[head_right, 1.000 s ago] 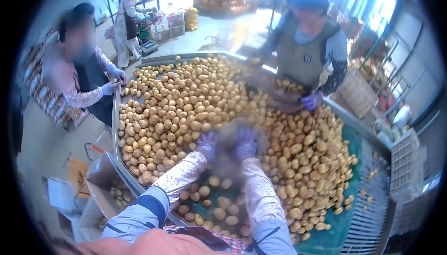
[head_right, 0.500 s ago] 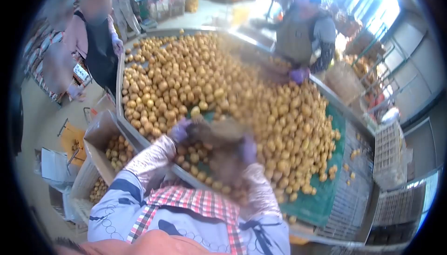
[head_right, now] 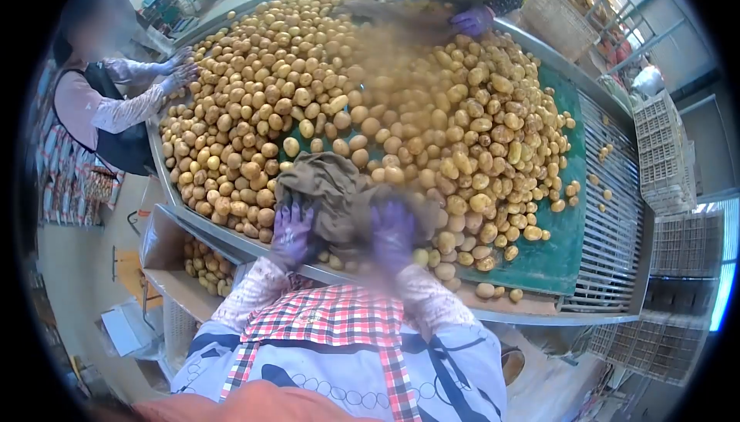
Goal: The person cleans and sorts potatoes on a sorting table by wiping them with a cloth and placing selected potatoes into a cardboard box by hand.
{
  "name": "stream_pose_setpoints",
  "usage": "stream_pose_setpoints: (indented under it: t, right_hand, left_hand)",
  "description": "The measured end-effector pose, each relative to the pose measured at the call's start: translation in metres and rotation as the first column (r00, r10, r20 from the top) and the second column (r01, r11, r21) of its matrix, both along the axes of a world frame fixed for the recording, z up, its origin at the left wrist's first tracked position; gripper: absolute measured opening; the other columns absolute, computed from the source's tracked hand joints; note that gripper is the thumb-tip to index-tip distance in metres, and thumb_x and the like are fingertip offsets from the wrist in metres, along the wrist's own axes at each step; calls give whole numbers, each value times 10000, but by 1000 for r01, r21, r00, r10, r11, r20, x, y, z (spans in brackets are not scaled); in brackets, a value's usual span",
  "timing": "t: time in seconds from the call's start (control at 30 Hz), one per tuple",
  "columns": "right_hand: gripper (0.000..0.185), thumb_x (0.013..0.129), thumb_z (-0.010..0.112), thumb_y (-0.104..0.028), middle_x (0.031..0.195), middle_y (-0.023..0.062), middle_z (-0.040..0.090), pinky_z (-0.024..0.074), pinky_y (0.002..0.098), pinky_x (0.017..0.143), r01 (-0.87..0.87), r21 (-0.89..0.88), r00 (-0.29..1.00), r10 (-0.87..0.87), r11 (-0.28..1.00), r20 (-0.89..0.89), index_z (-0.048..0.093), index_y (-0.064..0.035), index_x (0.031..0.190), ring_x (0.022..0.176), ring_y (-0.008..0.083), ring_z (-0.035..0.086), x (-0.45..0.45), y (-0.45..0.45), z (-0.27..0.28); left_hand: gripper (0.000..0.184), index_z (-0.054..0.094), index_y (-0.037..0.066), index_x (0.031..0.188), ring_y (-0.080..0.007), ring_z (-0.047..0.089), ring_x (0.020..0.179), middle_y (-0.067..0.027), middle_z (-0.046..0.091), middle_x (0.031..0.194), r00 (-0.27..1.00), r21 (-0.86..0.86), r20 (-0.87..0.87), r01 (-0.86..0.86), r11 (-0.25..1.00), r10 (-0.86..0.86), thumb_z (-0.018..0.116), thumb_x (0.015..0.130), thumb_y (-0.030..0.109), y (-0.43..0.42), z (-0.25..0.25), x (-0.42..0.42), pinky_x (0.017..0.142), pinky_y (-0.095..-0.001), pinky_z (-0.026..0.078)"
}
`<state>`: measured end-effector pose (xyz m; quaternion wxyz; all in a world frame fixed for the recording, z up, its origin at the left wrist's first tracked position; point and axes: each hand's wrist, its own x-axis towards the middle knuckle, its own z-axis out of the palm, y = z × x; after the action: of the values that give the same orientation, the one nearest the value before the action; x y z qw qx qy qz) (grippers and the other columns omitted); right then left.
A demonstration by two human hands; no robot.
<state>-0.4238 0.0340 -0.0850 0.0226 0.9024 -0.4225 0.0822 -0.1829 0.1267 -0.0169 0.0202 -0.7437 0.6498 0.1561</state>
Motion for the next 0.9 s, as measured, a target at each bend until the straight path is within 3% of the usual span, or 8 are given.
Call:
stream_pose_setpoints:
  t: [0.1,0.2,0.33,0.47,0.57,0.67,0.7,0.9]
  right_hand:
    - [501,890,389,-130,1410,236,366,266,639,1039,-53,64,998,50,997,45,404,-160,1389,1319,398,358,34,-29,13]
    - [574,870,525,-276,1433,246,343,237,625,1066,-66,71,994,72,995,-79,388,-135,1410,1346,403,324,76,-64,24]
    - [921,717,684,-588,1506,227,283,153,587,1125,-84,333,994,55,939,96,362,-108,1433,1425,393,204,141,-142,89]
    - [937,727,650,-631,1471,240,335,108,576,1139,-99,256,984,55,962,171,369,-85,1435,1418,406,210,165,-181,64]
    - [895,727,649,-622,1417,225,393,134,565,1128,-114,188,970,69,975,231,417,-76,1397,1381,403,266,163,-184,59]
    - [634,750,645,-571,1230,149,525,247,540,1045,-108,169,957,57,980,283,581,-89,1157,1238,331,422,151,-168,76]
    - [568,753,656,-541,1187,132,542,266,534,1024,-118,116,936,71,986,344,597,-93,1097,1207,313,445,142,-156,65]
    - [491,649,774,-416,1084,90,621,394,429,949,-280,101,877,211,955,432,642,-76,978,1074,313,554,59,-75,57]
  left_hand:
    - [792,319,159,1485,-452,255,1393,-249,294,1502,996,97,84,12,995,-20,602,802,444,-44,-21,24,1128,-615,80]
    - [893,256,165,1510,-411,211,1428,-228,229,1536,994,190,98,25,981,-45,642,766,471,-87,2,45,1122,-638,40]
    - [917,250,204,1513,-426,184,1435,-206,209,1551,995,187,94,26,982,-44,670,743,471,-128,-13,73,1088,-704,56]
    - [781,238,228,1517,-442,141,1442,-199,134,1577,992,193,128,-39,980,14,547,849,489,-156,-4,83,1074,-723,37]
    - [677,257,289,1503,-415,256,1405,-165,191,1567,969,14,226,-107,994,101,522,893,414,-164,-26,82,1089,-682,114]
    - [433,538,262,1306,-349,467,1242,-146,444,1414,981,-154,141,-111,982,133,542,873,250,-150,-32,84,1046,-483,335]
    - [291,645,229,1111,-316,541,1123,-131,548,1262,985,-393,123,-64,917,121,571,831,203,-135,-41,84,921,-413,440]
    - [223,663,125,906,-350,599,915,-155,592,979,990,-338,-109,-120,933,88,689,701,208,-25,-23,54,765,-435,497]
